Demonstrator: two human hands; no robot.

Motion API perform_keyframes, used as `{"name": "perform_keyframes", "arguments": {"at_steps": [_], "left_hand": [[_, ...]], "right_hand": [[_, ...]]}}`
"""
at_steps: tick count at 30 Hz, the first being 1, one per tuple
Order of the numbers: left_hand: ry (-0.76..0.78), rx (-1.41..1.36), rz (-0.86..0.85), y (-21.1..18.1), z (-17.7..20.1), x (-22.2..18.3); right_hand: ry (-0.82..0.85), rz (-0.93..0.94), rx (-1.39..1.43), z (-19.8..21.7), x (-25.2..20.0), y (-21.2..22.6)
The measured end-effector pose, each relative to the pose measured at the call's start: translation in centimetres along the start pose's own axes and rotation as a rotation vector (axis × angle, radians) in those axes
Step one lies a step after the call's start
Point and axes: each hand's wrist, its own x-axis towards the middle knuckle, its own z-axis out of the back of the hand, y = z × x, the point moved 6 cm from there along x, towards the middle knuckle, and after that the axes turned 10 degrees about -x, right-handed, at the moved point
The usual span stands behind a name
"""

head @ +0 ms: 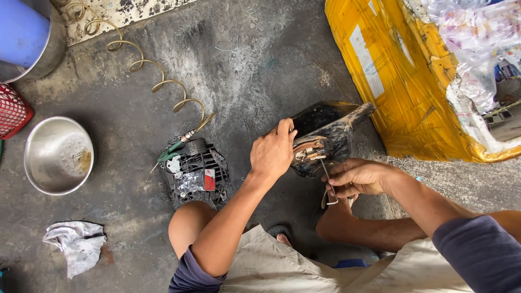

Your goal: Removing a fuel pump assembly from a motorcycle fuel tank using a screwdriver

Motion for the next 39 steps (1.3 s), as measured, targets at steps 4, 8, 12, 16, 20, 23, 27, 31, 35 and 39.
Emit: {"name": "perform_keyframes", "arguments": {"at_steps": [4, 8, 12, 16, 20, 23, 27, 31, 35, 39], "left_hand": [[-0.01, 0.008, -0.007, -0.2, 0.0, -0.3], [-0.023, 0.006, -0.025, -0.2, 0.0, -0.4], [-0.028, -0.001, -0.024, -0.2, 0.0, -0.4], [-0.054, -0.063, -0.011, 0.0, -0.2, 0.0], [-0.161, -0.351, 0.099, -0.2, 1.4, -0.3], [-0.219, -0.428, 0.127, 1.0, 1.3, -0.2], [-0.229, -0.502, 0.129, 2.8, 0.3, 0.2], [-0.046, -0.4, 0.146, 2.2, -0.7, 0.5], [0.192, -0.122, 0.126, -0.5, 0.1, 0.1], [0.262, 0.035, 0.056, 0.4, -1.7, -0.1]], "right_hand": [[0.051, 0.0, 0.032, -0.8, -0.2, 0.2], [0.004, 0.003, 0.017, 0.5, 0.9, -1.1], [-0.024, 0.006, 0.023, 1.4, 2.0, -2.1], [-0.035, 0.029, 0.026, 0.7, 0.9, -1.2], [0.003, 0.048, -0.002, -0.6, -0.5, 0.4], [-0.003, 0.037, 0.025, 0.2, 1.0, -0.8], [-0.078, 0.06, -0.023, 1.1, 2.3, -2.1], [-0.062, 0.047, 0.007, 0.7, 1.6, -1.9], [0.024, 0.034, 0.043, -0.4, -0.4, -0.3], [0.022, 0.067, -0.002, 0.6, 1.8, -1.4]]}}
